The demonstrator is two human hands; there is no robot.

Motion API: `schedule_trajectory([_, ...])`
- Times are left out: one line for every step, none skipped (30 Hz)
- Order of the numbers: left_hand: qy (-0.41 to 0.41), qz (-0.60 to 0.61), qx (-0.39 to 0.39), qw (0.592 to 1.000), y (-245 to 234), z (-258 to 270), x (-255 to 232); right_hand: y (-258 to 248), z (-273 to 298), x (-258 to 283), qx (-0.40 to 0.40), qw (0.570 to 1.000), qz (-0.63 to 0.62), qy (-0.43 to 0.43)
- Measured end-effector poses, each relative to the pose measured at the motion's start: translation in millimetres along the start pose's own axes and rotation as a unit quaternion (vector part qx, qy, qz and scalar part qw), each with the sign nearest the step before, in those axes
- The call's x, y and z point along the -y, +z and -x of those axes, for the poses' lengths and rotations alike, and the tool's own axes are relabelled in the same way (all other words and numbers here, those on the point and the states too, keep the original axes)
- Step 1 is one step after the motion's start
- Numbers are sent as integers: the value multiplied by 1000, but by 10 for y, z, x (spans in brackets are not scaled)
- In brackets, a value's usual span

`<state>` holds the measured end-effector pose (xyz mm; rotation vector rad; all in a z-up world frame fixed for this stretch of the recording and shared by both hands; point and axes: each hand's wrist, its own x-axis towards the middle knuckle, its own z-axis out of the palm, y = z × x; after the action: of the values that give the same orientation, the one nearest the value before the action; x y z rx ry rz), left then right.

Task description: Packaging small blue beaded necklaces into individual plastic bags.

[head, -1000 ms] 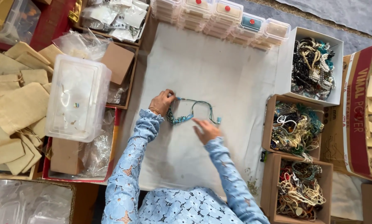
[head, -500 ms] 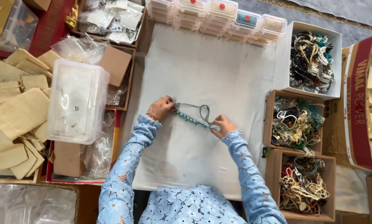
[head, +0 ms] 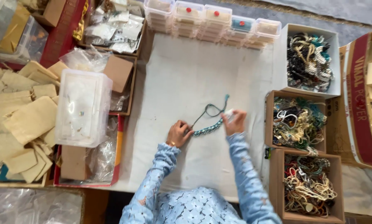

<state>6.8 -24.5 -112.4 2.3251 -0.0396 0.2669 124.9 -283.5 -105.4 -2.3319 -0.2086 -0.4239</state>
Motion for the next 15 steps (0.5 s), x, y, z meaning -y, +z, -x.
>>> schedule_trajectory([7,2,0,1000,-20,9,-33,112,189,86,-7,1000,3,-1])
schedule_trajectory([1,10,-17,1000,-34,14,-67,230,371,165,12,999,-26,-34])
schedule_trajectory([-7,21,-29,999,-37,74,-119,322,614,235,34,996,-52,-62])
schedule_trajectory([-2,25,-24,999,-1,80,-125,382,767,265,29,997,-47,-58])
schedule_trajectory([-6,22,-43,999,19,63,-112,473,891,307,87,987,10,-132])
schedule_trajectory([-10,20,-61,998,40,45,-90,577,1014,349,145,966,67,-204])
schedule_trajectory([-11,25,-55,998,54,91,-121,458,1022,436,148,967,71,-197])
schedule_trajectory([-16,5,-69,997,63,136,-144,349,1028,527,159,960,87,-214])
schedule_trajectory([-19,-15,-90,996,69,113,-153,271,953,614,168,952,102,-236])
schedule_trajectory([-18,-12,-89,996,59,103,-157,239,879,550,168,951,106,-236])
schedule_trajectory([-21,-15,-87,996,54,109,-168,195,815,484,152,949,102,-256])
schedule_trajectory([-24,-18,-85,996,46,114,-177,153,751,422,136,947,99,-275])
schedule_trajectory([-24,-14,-86,996,44,102,-179,91,653,337,136,946,103,-276])
schedule_trajectory([-34,-13,-76,996,44,89,-181,29,554,251,138,950,90,-266])
schedule_trajectory([-45,-11,-64,997,43,98,-183,-39,484,167,140,954,77,-254])
